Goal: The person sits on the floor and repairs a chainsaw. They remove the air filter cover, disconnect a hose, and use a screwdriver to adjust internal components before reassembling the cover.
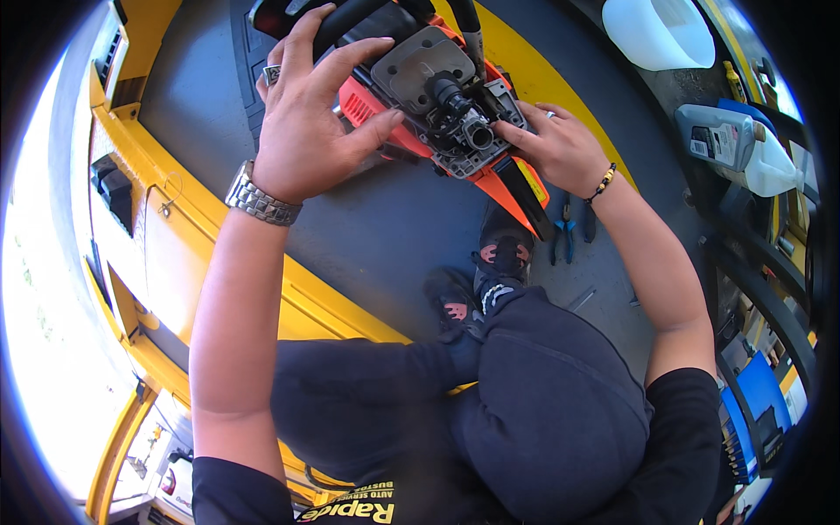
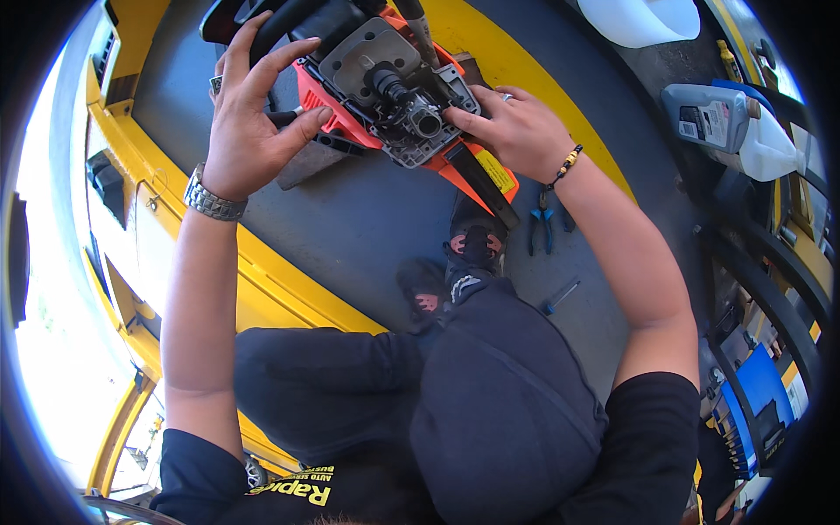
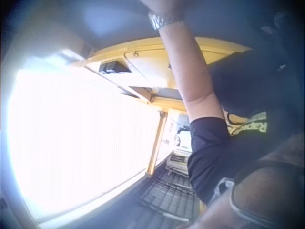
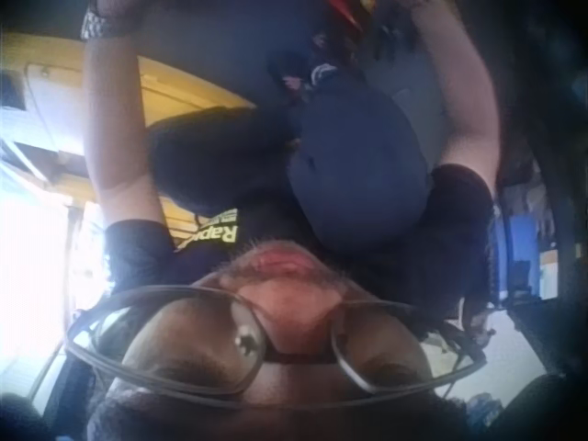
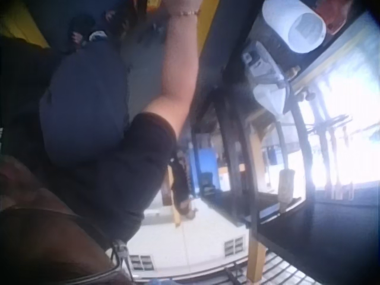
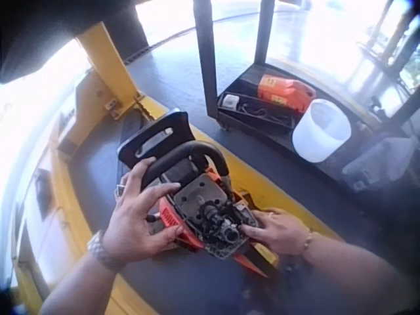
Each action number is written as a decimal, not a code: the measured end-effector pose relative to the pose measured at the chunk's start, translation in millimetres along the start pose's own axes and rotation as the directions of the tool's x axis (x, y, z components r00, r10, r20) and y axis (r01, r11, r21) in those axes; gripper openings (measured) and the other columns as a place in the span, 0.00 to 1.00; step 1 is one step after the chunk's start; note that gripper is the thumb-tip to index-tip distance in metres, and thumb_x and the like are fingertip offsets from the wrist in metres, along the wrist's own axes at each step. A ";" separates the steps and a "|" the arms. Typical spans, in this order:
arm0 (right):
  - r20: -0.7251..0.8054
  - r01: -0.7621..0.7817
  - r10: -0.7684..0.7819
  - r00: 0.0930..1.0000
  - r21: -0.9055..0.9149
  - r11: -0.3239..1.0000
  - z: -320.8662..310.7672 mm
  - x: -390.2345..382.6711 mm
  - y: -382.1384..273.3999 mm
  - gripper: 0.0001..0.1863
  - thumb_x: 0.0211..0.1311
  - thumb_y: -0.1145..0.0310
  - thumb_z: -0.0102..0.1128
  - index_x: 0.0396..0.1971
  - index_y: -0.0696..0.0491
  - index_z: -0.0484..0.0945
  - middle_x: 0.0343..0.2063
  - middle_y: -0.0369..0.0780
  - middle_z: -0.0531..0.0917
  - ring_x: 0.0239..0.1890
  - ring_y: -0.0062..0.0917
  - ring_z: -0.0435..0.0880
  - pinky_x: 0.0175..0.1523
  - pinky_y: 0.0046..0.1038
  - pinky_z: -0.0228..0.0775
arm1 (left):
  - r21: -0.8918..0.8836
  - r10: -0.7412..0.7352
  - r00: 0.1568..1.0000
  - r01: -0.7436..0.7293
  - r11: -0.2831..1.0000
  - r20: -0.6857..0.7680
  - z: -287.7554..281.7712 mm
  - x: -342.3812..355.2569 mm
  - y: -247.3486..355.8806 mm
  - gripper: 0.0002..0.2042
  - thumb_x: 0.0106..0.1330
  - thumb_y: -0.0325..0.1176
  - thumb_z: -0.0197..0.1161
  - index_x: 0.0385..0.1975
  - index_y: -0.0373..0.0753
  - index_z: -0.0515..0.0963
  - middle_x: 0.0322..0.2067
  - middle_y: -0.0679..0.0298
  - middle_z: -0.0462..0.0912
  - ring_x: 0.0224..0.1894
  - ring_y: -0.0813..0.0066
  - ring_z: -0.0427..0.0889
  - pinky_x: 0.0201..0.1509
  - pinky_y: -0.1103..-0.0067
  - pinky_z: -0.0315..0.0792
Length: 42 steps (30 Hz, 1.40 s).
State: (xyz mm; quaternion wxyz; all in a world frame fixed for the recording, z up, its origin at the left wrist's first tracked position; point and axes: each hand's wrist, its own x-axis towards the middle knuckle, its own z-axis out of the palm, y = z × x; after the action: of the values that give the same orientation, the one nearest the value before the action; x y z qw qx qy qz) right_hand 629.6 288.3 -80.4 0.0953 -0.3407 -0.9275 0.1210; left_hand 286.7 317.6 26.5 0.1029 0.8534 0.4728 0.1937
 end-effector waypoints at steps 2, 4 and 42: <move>0.015 -0.012 0.011 1.000 0.029 1.000 -1.5 2.2 -2.9 0.25 0.67 0.70 0.60 0.63 0.37 0.72 0.56 0.48 0.80 0.50 0.40 0.85 0.58 0.37 0.76 | -0.006 0.000 1.000 0.000 1.000 -0.004 0.0 -1.2 -1.6 0.31 0.55 0.48 0.78 0.62 0.60 0.79 0.74 0.53 0.60 0.72 0.46 0.62 0.73 0.56 0.61; 0.029 -0.024 0.022 0.999 0.055 0.998 -6.1 1.8 -4.6 0.25 0.68 0.69 0.60 0.63 0.37 0.73 0.56 0.47 0.80 0.50 0.40 0.85 0.57 0.37 0.76 | -0.012 -0.006 1.000 0.006 1.000 0.000 -0.1 -2.2 -2.1 0.32 0.54 0.49 0.79 0.62 0.59 0.79 0.74 0.53 0.60 0.72 0.47 0.63 0.72 0.56 0.62; 0.112 -0.063 0.056 0.992 0.062 0.996 -15.4 0.2 -1.1 0.31 0.62 0.70 0.64 0.67 0.37 0.73 0.58 0.45 0.80 0.53 0.37 0.84 0.61 0.37 0.74 | 0.527 -0.289 0.957 0.232 0.818 0.027 28.9 14.4 60.0 0.39 0.38 0.47 0.85 0.58 0.49 0.82 0.76 0.50 0.47 0.77 0.37 0.43 0.76 0.44 0.43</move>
State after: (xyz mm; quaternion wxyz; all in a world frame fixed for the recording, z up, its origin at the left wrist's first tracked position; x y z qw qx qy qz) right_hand 632.8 290.1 -65.4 0.0516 -0.3577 -0.9163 0.1728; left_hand 352.0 298.1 25.3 -0.0801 0.7856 0.6135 -0.0020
